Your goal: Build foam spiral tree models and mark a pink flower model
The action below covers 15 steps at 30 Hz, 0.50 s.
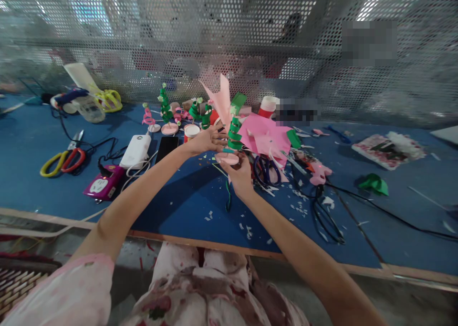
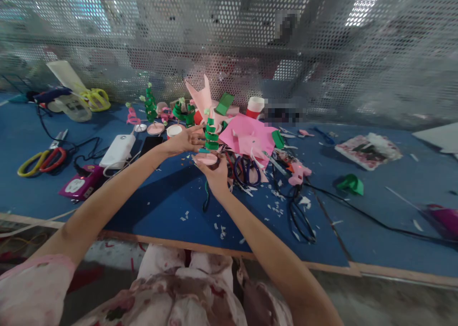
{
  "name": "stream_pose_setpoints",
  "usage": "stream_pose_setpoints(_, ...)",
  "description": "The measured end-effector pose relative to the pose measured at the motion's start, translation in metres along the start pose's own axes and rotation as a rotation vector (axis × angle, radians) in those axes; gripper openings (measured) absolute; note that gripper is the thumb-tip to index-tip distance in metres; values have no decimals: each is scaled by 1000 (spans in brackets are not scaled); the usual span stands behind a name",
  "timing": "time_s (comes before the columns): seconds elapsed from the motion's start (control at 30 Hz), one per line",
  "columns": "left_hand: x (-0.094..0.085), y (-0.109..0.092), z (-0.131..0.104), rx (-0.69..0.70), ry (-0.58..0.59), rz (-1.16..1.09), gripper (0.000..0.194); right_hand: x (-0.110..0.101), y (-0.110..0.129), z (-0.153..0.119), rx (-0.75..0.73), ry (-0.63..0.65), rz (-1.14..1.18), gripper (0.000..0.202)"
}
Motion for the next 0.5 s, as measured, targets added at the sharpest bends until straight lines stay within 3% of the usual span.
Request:
stream_pose_setpoints(0.2,0,4,0,-26,-4,45,65,-1,6,0,-23,8,-90,58)
stream_pose_setpoints(0.5,6,2,4,70,-2,35,59,-1,0,0,-33,16,-112,63)
Point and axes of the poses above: each hand's wrist, its own z-axis towards the middle knuckle, its own x-axis out of the palm, y = z × x, the point moved 6 cm from there along z, towards the middle knuckle, and after that the axes turned 14 degrees about -x, right-handed, at the moved point
